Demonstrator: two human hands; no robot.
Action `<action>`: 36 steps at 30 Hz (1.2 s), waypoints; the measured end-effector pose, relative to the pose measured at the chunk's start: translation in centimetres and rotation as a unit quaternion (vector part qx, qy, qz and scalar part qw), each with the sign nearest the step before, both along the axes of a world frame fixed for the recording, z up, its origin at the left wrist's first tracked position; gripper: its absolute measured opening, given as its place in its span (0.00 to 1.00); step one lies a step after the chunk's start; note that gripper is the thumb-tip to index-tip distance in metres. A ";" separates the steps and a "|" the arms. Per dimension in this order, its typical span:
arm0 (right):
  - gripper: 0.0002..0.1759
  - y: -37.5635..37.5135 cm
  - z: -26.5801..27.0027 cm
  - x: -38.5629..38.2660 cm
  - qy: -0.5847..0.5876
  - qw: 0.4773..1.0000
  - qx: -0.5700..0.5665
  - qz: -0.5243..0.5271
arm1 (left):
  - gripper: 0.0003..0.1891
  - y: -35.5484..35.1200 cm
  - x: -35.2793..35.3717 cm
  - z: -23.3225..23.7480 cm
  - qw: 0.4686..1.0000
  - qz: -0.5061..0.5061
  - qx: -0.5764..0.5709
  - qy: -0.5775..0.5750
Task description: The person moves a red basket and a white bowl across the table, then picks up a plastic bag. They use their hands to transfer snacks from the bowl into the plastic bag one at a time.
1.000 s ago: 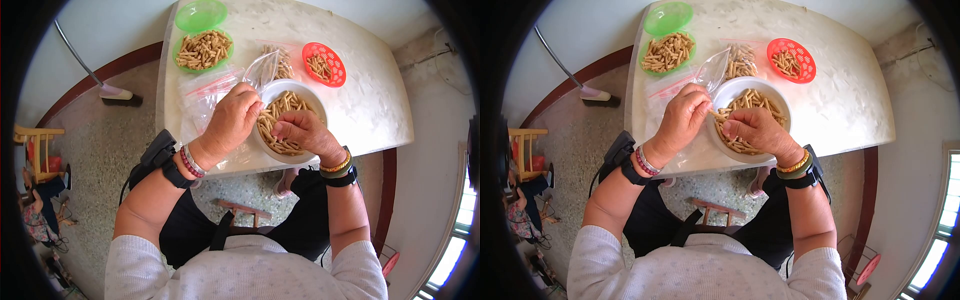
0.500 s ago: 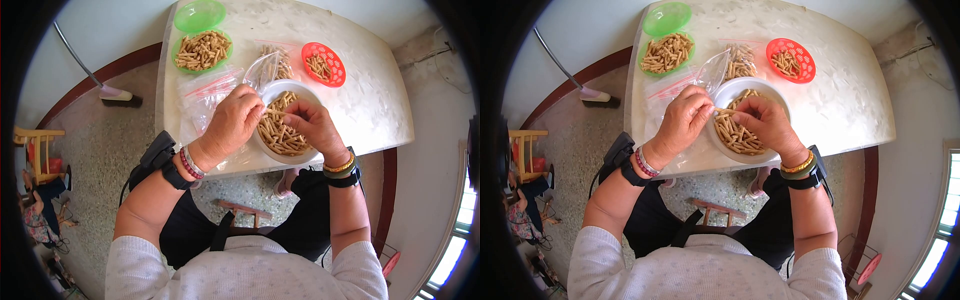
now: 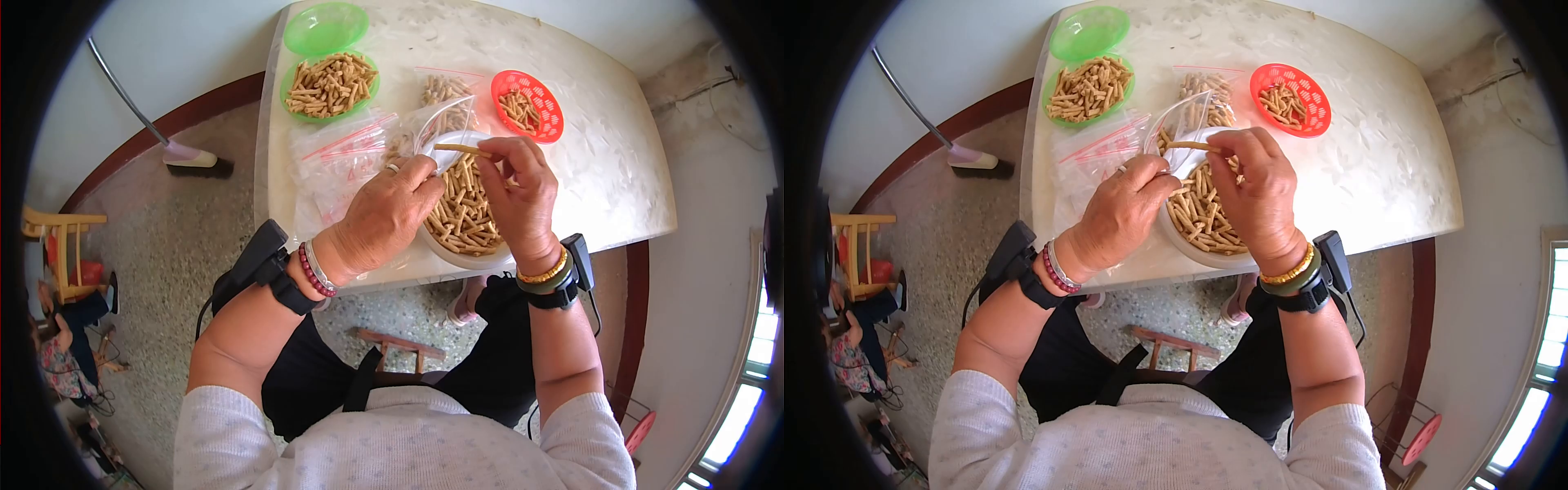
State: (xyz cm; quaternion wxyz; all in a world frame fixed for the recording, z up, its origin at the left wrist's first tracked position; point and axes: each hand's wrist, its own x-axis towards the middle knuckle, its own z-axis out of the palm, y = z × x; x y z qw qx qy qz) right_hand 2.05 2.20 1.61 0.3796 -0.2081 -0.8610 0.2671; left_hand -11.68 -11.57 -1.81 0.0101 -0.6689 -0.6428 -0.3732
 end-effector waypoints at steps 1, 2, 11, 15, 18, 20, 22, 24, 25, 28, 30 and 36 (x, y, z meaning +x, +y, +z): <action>0.08 0.0 0.1 -0.4 -0.015 0.998 0.058 0.004 | 0.10 0.0 0.0 0.1 1.000 -0.006 0.002 0.011; 0.08 0.0 0.2 -0.8 -0.016 0.996 0.086 -0.001 | 0.10 -0.1 0.1 0.2 1.000 -0.011 0.005 0.023; 0.14 0.6 -0.4 -2.5 0.025 0.999 -0.026 0.001 | 0.11 0.0 0.0 0.0 1.000 -0.001 0.023 0.011; 0.11 3.1 -0.8 -0.9 -0.010 0.996 -0.066 -0.059 | 0.15 0.1 -0.7 0.0 0.999 0.010 0.036 -0.023; 0.08 5.3 -2.3 1.1 -0.170 0.982 -0.061 -0.056 | 0.20 0.1 -0.9 0.0 0.997 0.023 0.068 -0.004; 0.07 5.8 -3.4 1.7 -0.212 0.976 -0.041 -0.041 | 0.23 0.0 -0.8 0.1 0.998 0.022 0.055 -0.009; 0.06 5.7 -4.3 1.9 -0.265 0.964 -0.012 -0.027 | 0.23 0.0 -0.7 0.0 0.999 0.021 0.049 -0.003; 0.06 5.4 -5.1 1.7 -0.274 0.961 -0.005 -0.029 | 0.23 0.0 -0.7 -0.1 0.999 0.021 0.041 0.004; 0.06 5.2 -5.3 1.5 -0.283 0.959 0.001 -0.030 | 0.23 0.0 -0.6 -0.2 0.999 0.020 0.042 0.006; 0.07 4.3 -5.1 0.6 -0.334 0.942 0.009 -0.044 | 0.20 0.1 -0.7 -0.5 0.998 0.016 0.057 0.018; 0.08 3.8 -5.1 0.0 -0.368 0.929 0.010 -0.050 | 0.18 0.2 -0.7 -0.5 0.997 0.013 0.073 0.027; 0.10 2.8 -6.9 -1.0 -0.350 0.934 0.071 -0.024 | 0.21 0.0 -0.7 -0.5 0.999 0.002 0.037 0.013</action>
